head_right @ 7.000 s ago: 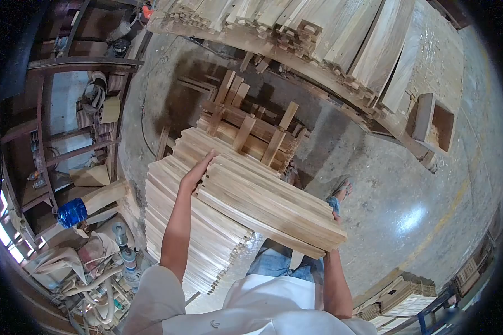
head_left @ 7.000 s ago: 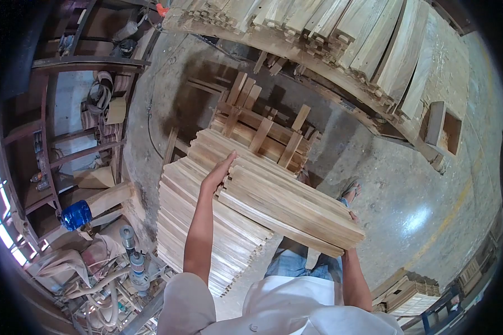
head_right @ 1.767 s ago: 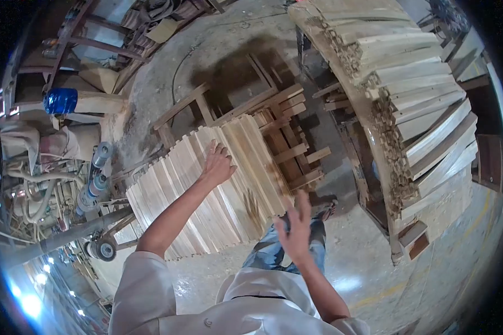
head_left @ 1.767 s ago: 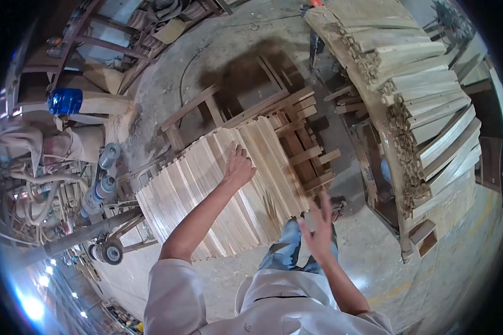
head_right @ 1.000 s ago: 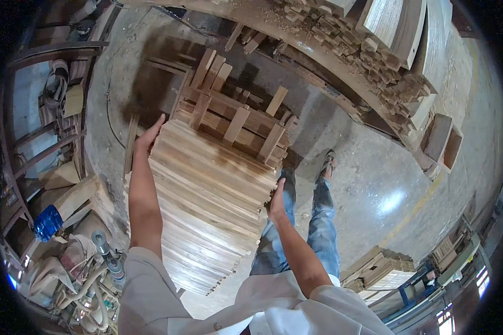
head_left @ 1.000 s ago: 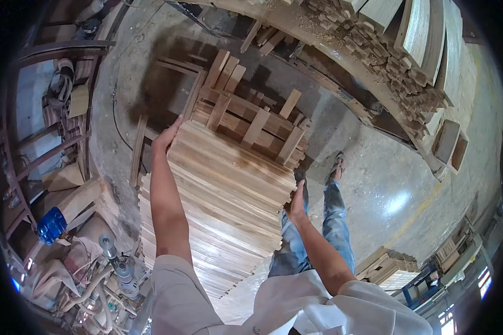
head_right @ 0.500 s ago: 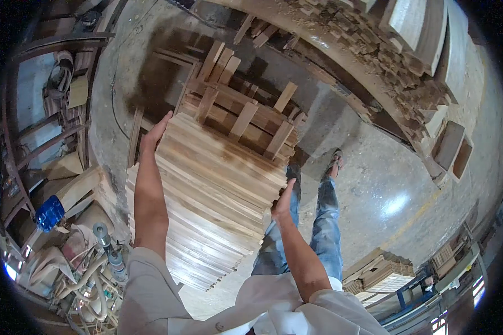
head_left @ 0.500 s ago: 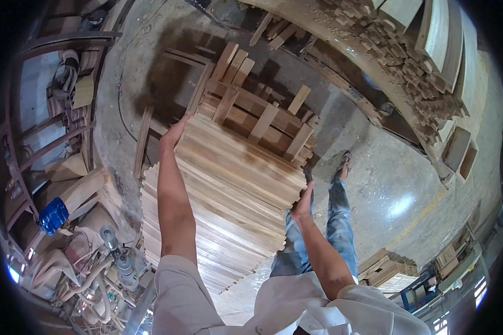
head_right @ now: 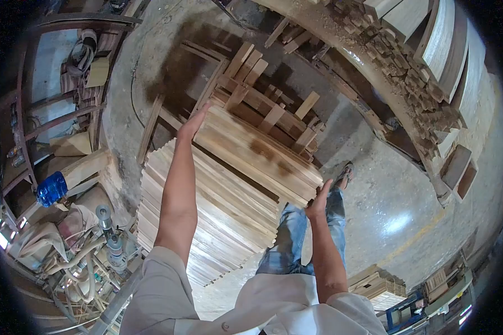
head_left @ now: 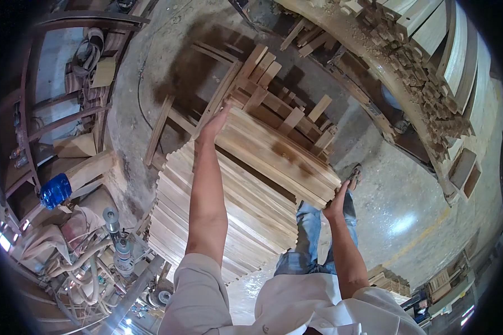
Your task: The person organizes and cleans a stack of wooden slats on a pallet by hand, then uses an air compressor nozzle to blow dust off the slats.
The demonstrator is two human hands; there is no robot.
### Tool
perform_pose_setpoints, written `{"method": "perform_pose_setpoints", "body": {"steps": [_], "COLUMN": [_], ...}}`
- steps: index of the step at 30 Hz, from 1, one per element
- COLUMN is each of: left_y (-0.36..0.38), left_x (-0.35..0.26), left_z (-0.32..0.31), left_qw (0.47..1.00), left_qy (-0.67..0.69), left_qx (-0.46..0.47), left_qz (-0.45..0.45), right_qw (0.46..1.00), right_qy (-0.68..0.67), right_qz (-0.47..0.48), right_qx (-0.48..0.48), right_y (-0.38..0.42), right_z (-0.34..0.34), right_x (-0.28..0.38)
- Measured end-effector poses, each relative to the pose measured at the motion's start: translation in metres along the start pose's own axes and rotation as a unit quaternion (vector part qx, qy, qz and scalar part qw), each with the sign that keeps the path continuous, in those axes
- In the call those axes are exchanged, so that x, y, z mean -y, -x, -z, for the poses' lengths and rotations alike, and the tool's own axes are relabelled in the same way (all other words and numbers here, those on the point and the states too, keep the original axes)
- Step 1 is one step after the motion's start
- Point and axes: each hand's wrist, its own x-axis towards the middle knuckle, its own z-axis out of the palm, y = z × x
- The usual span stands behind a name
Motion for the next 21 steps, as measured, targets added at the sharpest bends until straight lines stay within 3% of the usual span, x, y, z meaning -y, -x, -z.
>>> {"method": "perform_pose_setpoints", "body": {"steps": [3,7,10,16,19,21], "left_y": [-0.009,-0.022,-0.014,-0.001,0.014,0.014], "left_x": [0.001,-0.002,-0.010,-0.021,-0.034,-0.037], "left_z": [-0.013,-0.032,-0.037,-0.032,-0.029,-0.027], "left_qw": [1.000,0.999,1.000,0.998,0.995,0.995], "left_qy": [-0.016,-0.014,-0.017,0.016,0.028,0.039], "left_qx": [0.010,0.029,0.011,0.019,0.048,0.044], "left_qz": [0.000,-0.031,-0.011,-0.060,-0.077,-0.087], "right_qw": [0.999,0.996,0.999,0.996,0.988,0.990], "right_qy": [0.020,-0.019,-0.011,-0.017,-0.086,-0.066], "right_qz": [0.020,0.068,0.042,0.072,0.108,0.129], "right_qx": [-0.026,0.047,0.025,-0.048,0.071,-0.001], "right_y": [0.000,-0.011,-0.010,-0.034,-0.039,-0.015], "right_z": [0.009,0.029,0.032,0.044,0.054,0.019], "right_x": [0.014,0.026,0.035,0.021,0.018,0.030]}}
